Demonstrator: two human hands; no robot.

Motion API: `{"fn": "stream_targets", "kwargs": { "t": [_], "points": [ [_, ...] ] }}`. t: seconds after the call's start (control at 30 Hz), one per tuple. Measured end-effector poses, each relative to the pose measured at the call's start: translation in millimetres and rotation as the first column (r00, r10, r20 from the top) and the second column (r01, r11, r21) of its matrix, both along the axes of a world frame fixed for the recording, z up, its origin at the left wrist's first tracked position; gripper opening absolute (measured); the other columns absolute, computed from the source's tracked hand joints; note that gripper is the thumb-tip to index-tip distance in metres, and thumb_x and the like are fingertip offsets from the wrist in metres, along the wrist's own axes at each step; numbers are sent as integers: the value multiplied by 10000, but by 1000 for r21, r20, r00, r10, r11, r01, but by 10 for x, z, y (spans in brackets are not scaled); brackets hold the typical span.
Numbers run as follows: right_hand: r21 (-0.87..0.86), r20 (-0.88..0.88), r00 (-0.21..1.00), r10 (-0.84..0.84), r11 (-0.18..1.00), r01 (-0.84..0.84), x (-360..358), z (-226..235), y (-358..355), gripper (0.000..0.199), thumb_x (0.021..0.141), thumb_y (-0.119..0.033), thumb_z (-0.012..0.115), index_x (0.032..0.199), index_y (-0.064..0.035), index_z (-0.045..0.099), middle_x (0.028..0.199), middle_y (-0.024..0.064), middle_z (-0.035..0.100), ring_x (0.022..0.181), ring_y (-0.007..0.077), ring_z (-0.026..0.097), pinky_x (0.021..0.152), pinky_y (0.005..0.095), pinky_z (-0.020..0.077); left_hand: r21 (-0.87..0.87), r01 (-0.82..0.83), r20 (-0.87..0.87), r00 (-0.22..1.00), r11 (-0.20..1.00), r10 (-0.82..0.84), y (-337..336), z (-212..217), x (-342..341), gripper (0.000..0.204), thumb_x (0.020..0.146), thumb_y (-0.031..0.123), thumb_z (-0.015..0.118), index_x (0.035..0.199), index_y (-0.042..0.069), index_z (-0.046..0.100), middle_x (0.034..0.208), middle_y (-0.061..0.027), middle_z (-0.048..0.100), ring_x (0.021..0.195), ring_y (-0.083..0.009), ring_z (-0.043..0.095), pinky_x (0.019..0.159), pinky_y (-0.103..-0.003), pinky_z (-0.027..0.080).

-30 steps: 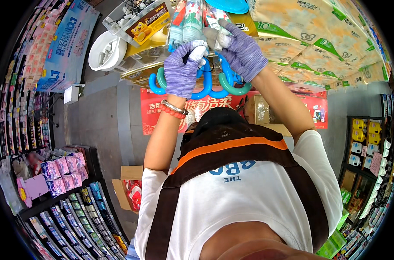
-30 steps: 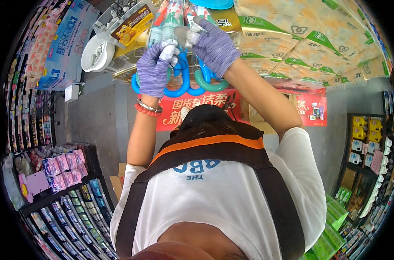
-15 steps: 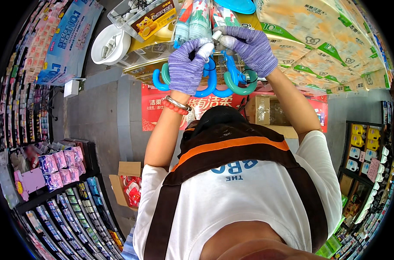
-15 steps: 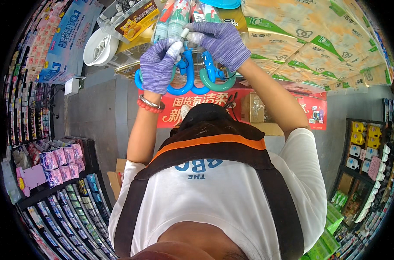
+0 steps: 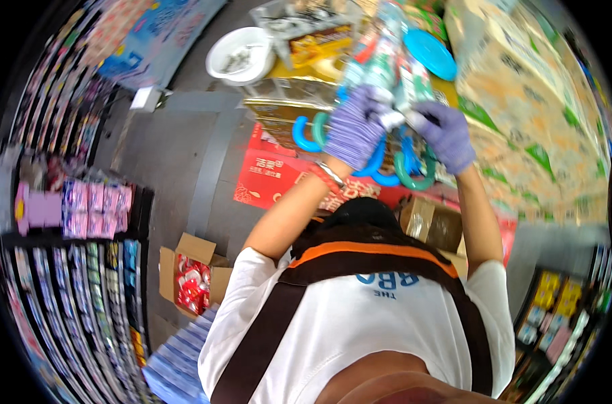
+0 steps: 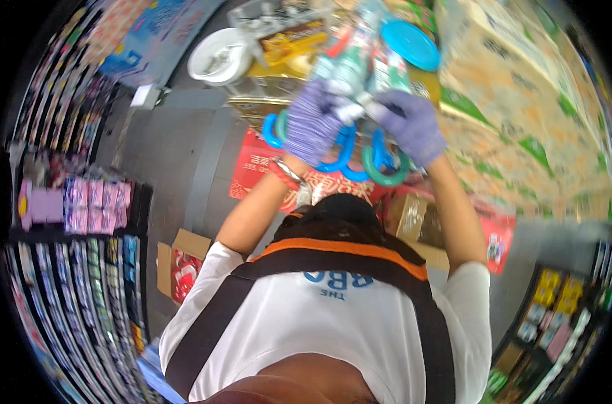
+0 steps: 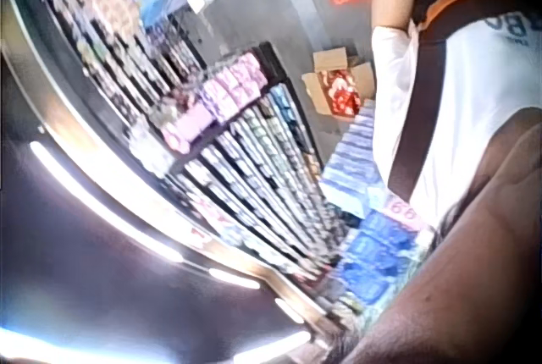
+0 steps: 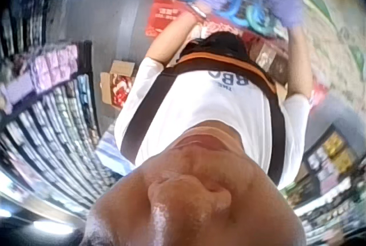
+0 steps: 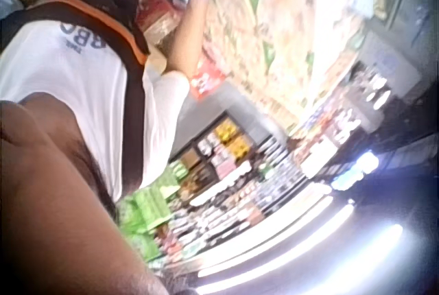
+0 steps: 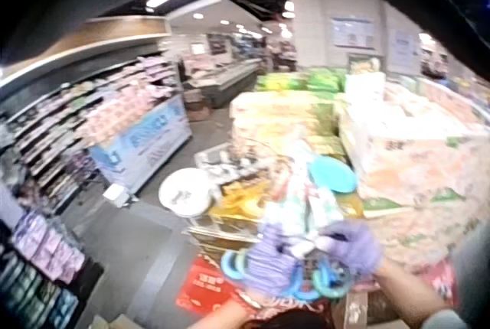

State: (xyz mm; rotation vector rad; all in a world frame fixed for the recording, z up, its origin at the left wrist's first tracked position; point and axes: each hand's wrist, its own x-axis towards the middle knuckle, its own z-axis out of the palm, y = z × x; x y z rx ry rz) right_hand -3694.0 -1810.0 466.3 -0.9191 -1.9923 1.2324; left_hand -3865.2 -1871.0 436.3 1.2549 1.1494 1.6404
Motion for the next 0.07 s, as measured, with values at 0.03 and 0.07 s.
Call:
{"fn": "stream_targets", "kwargs": {
  "t": [0.03, 0.07],
  "points": [
    [-61, -43, 998, 51, 997, -53, 10, -27, 40, 284, 829, -241, 636, 1030, -40, 653, 889, 89, 667, 800, 132, 625, 754, 262, 498, 23, -4, -66, 998, 1000, 6, -18, 8, 1, 394, 679, 113, 771, 1002, 79, 546, 810, 1, 561, 676, -73, 510, 632, -207, 428],
    [115, -47, 993, 105, 988, -99, 79, -154, 173, 273, 836, -217, 628, 1055, -54, 644, 906, 84, 671, 824, 137, 627, 785, 287, 495, 35, -38, -66, 997, 999, 40, -22, 37, -93, 394, 679, 113, 771, 1002, 79, 546, 810, 1, 561, 676, -73, 510, 632, -207, 428]
  ]
}}
